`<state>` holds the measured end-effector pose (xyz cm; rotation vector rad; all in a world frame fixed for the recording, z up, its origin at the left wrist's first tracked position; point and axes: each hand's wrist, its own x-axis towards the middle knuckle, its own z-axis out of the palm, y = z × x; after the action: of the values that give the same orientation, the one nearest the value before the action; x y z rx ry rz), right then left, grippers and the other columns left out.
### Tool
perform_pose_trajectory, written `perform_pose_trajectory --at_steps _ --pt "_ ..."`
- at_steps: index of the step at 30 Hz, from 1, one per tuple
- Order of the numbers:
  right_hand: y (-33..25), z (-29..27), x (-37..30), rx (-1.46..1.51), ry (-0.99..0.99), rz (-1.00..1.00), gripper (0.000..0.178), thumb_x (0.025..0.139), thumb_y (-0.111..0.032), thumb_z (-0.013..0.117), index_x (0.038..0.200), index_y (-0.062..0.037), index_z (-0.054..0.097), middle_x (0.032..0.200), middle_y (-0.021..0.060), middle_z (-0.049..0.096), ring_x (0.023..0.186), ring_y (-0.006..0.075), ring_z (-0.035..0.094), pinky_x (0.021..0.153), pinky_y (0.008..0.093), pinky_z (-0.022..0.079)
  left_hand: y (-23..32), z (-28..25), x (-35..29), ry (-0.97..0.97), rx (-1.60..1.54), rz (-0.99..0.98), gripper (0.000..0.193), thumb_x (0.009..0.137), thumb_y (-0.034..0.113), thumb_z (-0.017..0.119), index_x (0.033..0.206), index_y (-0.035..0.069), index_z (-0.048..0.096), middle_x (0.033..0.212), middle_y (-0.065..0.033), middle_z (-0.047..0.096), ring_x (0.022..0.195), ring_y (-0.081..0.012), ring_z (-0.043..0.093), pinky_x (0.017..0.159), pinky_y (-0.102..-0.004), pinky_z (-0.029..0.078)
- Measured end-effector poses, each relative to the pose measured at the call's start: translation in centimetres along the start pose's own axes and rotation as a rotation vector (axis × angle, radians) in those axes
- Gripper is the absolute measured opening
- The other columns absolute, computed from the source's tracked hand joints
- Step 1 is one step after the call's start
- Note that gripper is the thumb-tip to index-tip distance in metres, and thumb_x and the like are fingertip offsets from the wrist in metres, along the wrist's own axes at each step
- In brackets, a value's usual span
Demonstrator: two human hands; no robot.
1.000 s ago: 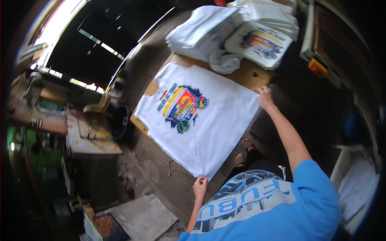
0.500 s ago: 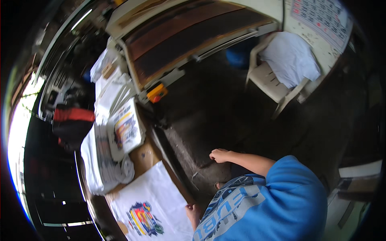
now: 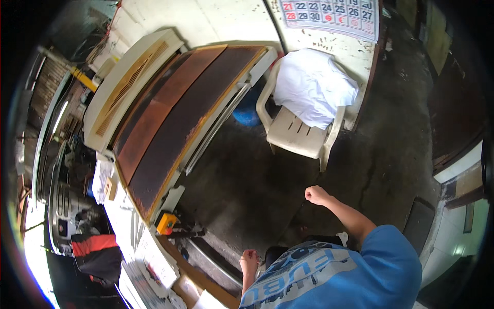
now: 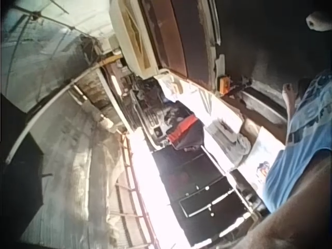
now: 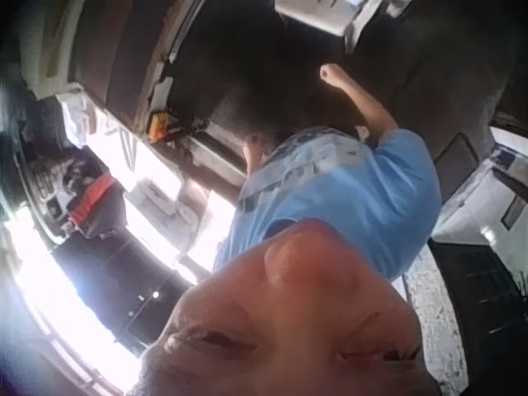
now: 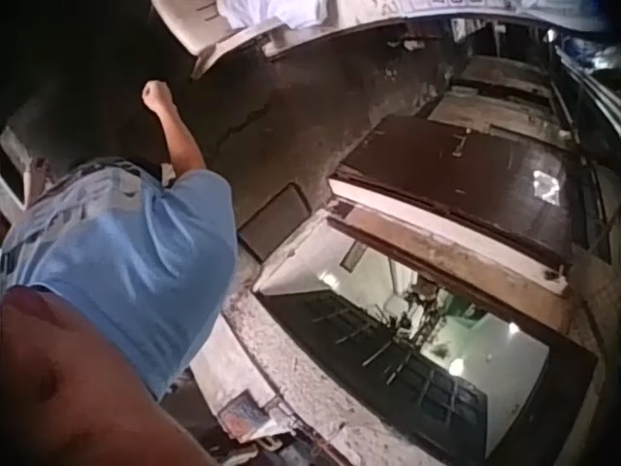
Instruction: Preparing t-shirts on a flatbed screen printing machine and placing heat transfers.
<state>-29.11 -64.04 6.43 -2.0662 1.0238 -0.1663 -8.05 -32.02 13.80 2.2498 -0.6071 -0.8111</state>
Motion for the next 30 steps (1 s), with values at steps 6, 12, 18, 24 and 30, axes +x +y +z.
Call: perform_pose_trajectory --at_steps 6,12,18,24,30 --pt "0.9 -4.5 5.6 0.113 0.231 0.062 0.007 0.065 -0.005 0.052 0.068 -0.0049 0.059 0.070 0.0129 0.061 0.068 0.0289 0.060 0.060 0.0365 0.046 2.0 0.3 7.2 -0.105 -0.011 -0.029 0.016 0.083 0.011 0.051 0.078 -0.002 0.058 0.064 -0.0087 0.059 0.052 -0.0123 0.056 0.043 -0.0255 0.046" --pt "0.9 -6.8 10.9 0.079 0.282 0.098 0.007 0.069 -0.009 0.055 0.071 -0.0040 0.059 0.070 0.0122 0.061 0.066 0.0281 0.059 0.058 0.0354 0.046 7.5 0.2 17.1 -0.266 0.006 0.019 0.018 0.084 0.014 0.050 0.079 0.000 0.059 0.059 -0.0050 0.057 0.045 -0.0102 0.053 0.041 -0.0233 0.043" --pt "0.5 -10.8 13.8 0.111 0.474 0.121 0.009 0.070 -0.009 0.055 0.074 -0.0036 0.061 0.072 0.0132 0.061 0.069 0.0268 0.060 0.062 0.0339 0.047 18.2 1.9 27.6 -0.410 -0.043 0.165 0.016 0.083 0.015 0.053 0.087 0.002 0.061 0.064 -0.0051 0.059 0.048 -0.0084 0.054 0.041 -0.0214 0.043" --pt "3.2 -14.7 14.8 0.206 0.608 0.263 0.010 0.071 -0.011 0.057 0.075 -0.0017 0.061 0.071 0.0127 0.061 0.067 0.0218 0.061 0.061 0.0300 0.047 31.6 8.2 34.9 -0.583 -0.124 0.342 0.016 0.083 0.013 0.054 0.088 0.000 0.061 0.068 -0.0038 0.059 0.055 -0.0062 0.054 0.047 -0.0190 0.043" --pt "10.9 -22.6 16.2 0.158 0.852 0.292 0.012 0.072 -0.013 0.056 0.078 -0.0019 0.058 0.074 0.0156 0.058 0.073 0.0319 0.057 0.066 0.0381 0.045 44.4 18.8 37.0 -0.669 -0.147 0.475 0.017 0.083 0.014 0.055 0.091 0.001 0.062 0.072 -0.0035 0.060 0.058 -0.0064 0.054 0.052 -0.0191 0.045"
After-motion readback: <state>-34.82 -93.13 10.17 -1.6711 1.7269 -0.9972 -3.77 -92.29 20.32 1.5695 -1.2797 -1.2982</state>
